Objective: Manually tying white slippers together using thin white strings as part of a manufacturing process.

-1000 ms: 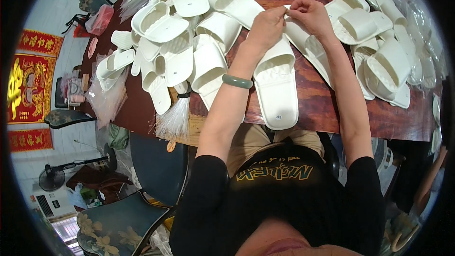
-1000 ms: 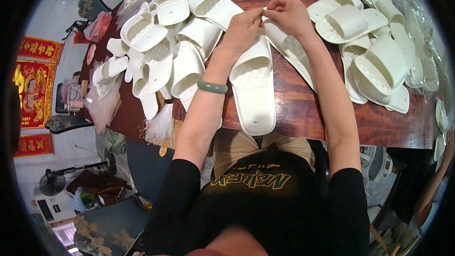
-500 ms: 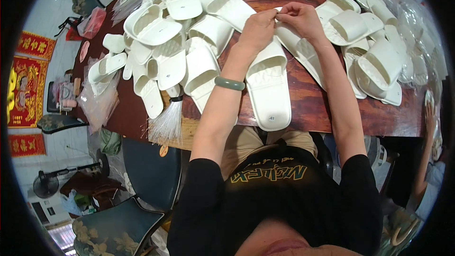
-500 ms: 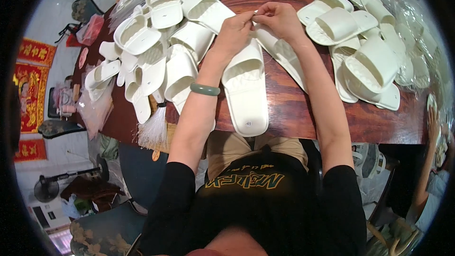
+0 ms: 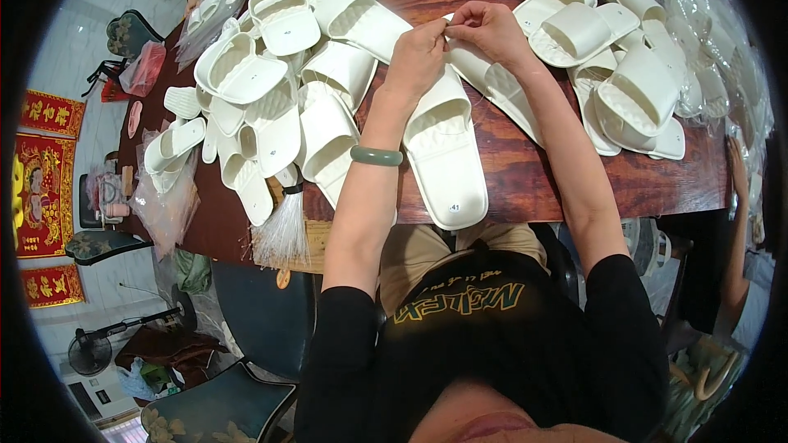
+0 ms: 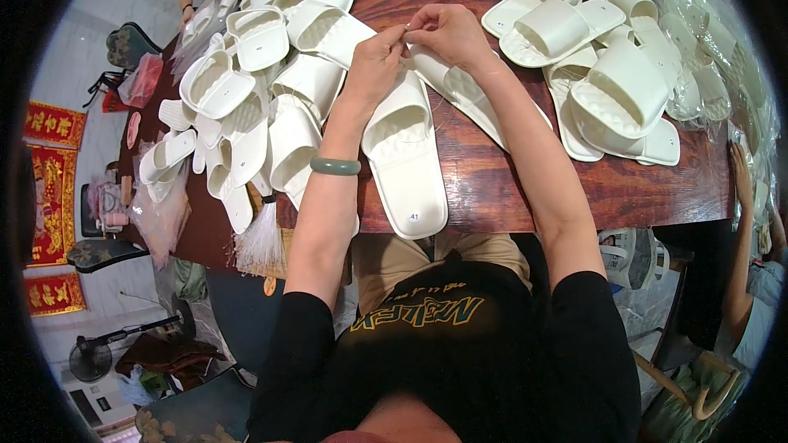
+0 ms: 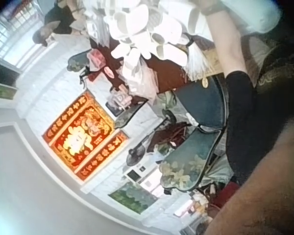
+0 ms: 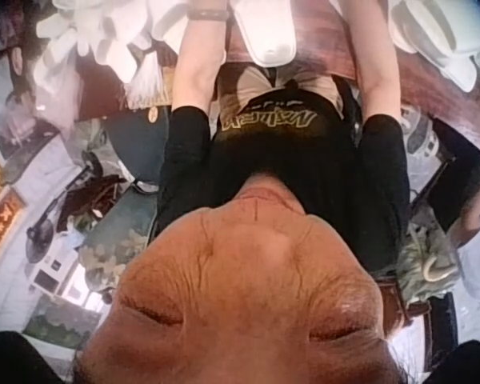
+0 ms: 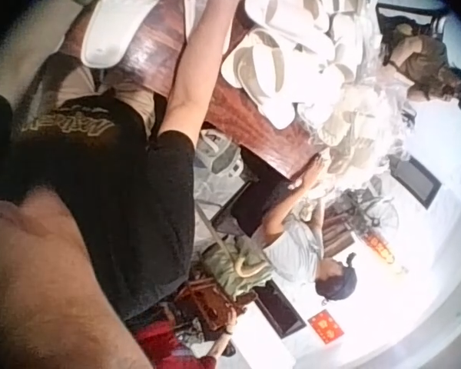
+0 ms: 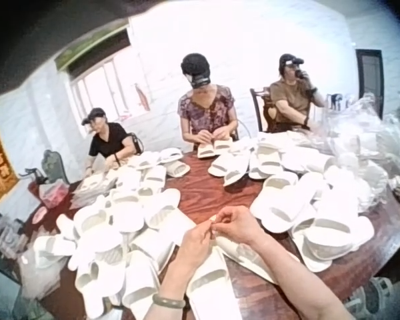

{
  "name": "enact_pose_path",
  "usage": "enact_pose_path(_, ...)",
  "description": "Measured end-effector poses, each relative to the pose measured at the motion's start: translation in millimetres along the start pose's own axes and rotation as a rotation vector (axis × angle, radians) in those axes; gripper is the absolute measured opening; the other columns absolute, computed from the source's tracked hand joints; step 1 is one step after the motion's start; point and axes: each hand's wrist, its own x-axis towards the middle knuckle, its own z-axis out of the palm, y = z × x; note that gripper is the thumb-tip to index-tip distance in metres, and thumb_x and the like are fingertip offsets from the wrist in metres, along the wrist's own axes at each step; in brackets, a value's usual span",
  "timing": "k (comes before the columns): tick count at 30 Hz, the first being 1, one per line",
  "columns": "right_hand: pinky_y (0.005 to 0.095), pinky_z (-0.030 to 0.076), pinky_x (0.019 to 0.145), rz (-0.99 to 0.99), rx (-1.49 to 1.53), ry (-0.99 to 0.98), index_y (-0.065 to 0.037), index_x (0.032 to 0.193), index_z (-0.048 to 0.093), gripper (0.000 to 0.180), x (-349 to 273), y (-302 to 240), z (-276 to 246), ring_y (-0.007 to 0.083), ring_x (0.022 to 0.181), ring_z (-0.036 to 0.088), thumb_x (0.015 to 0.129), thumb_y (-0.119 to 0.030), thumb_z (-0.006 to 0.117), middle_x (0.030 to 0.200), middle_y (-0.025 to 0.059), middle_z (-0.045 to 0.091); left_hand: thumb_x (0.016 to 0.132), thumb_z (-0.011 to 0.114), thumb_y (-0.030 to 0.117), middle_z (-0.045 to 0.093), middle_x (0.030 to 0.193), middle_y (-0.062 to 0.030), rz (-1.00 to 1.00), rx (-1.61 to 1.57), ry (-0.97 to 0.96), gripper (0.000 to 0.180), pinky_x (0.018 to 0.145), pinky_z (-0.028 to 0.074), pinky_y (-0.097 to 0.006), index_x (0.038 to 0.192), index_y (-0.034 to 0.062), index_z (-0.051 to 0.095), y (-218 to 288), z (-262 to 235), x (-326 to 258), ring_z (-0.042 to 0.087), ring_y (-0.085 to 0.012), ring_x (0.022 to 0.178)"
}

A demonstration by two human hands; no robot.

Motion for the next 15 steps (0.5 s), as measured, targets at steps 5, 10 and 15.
enact_pose_path(5, 0.0236, 0.046, 0.055, -0.01, -0.013, 0.017, -0.003, 0.078, 0.068, 0.018, -1.2, -3.9, -0.6, 0.0091, 0.058, 0.059, 0.07, -0.019, 0.073, 0.065, 0.0038, 0.065, 0.088, 0.045, 0.005, 0.058, 0.07, -0.0098, -0.039, -0.029, -0.017, 0.016, 0.064, 0.045, -0.028, 0.095, 0.0006, 0.058, 3.5, -0.7, 0.1, 0.057, -0.0162, 0.066)
enact_pose_path(10, 0.0225, 0.045, 0.053, 0.013, 0.072, -0.036, -0.003, 0.082, 0.068, 0.017, -1.5, -6.2, -0.8, 0.0073, 0.056, 0.057, 0.072, -0.017, 0.071, 0.065, 0.0038, 0.065, 0.089, 0.045, 0.007, 0.058, 0.069, -0.0083, -0.031, -0.053, -0.007, 0.017, 0.062, 0.045, -0.027, 0.096, 0.0005, 0.059, 0.4, -1.7, -0.7, 0.056, -0.0151, 0.065)
enact_pose_path(15, 0.0214, 0.044, 0.053, 0.018, 0.244, -0.13, -0.001, 0.084, 0.068, 0.018, 3.0, 9.0, -3.3, 0.0065, 0.056, 0.056, 0.074, -0.016, 0.069, 0.067, 0.0044, 0.065, 0.089, 0.045, 0.008, 0.059, 0.07, -0.0072, -0.076, -0.081, -0.013, 0.018, 0.062, 0.045, -0.027, 0.097, 0.0006, 0.059, 3.4, 0.0, 0.8, 0.056, -0.0145, 0.065)
